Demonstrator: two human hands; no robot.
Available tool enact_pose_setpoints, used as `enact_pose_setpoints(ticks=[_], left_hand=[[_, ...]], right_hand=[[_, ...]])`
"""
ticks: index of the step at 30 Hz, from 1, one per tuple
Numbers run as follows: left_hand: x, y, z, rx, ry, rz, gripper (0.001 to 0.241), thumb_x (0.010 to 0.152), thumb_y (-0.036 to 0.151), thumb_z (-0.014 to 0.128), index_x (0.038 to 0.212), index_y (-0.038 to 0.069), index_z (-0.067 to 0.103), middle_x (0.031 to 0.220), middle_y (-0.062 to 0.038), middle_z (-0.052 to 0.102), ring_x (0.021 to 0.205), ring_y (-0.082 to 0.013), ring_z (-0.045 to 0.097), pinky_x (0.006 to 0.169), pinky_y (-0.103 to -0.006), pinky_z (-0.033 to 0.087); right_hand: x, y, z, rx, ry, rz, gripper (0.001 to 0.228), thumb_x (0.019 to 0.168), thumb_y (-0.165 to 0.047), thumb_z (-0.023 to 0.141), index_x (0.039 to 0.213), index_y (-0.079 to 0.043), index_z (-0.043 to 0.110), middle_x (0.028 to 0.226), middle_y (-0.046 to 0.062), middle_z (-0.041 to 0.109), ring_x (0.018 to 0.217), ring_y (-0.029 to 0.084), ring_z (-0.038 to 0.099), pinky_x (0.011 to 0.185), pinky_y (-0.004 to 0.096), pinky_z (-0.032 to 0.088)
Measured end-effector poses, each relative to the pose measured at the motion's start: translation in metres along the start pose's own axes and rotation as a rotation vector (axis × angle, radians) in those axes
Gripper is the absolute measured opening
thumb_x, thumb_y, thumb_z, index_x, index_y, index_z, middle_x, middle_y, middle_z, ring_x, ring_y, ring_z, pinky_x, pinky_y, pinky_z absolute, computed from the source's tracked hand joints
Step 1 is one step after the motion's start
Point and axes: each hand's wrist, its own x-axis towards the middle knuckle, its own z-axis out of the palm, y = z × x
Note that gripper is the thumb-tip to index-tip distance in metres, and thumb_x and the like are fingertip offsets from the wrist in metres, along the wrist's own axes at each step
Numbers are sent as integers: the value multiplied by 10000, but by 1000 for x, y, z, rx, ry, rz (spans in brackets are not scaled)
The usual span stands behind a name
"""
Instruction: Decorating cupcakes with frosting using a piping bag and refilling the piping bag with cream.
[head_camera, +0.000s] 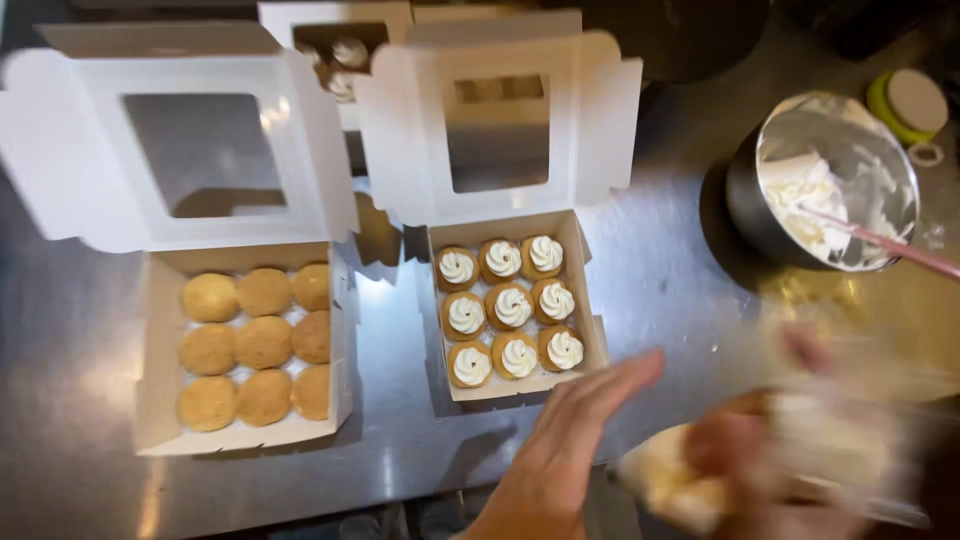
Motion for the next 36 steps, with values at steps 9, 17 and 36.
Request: enact_pose_setpoints(ticks=[9,17,36], left_hand=[[16,44,-73,-558,226,-288,659,1064,550,358,829,11,656,795,-124,698,671,-191,700,621,-275,574],[12,65,-207,181,397,-200,737,988,547,363,448,76,540,439,-4,533,389,-142,527,484,-260,480],[-101,46,-344,536,176,102,753,789,262,904,1435,129,539,1469,-61,564,1031,-172,602,984,-335,514]], right_hand=[[-29,-139,81,1254,-146,580,522,1018,-235,501,1339,168,585,515,57,493,449,131,439,433,267,358],[28,-257,159,1289,-1068,697,583,996,-291,351,777,72,751,1062,238,748,952,298,671,893,357,518],[52,-281,330,712,327,854,577,1048,-518,331,1172,-31,616,1247,155,666,1062,217,633,899,310,510]])
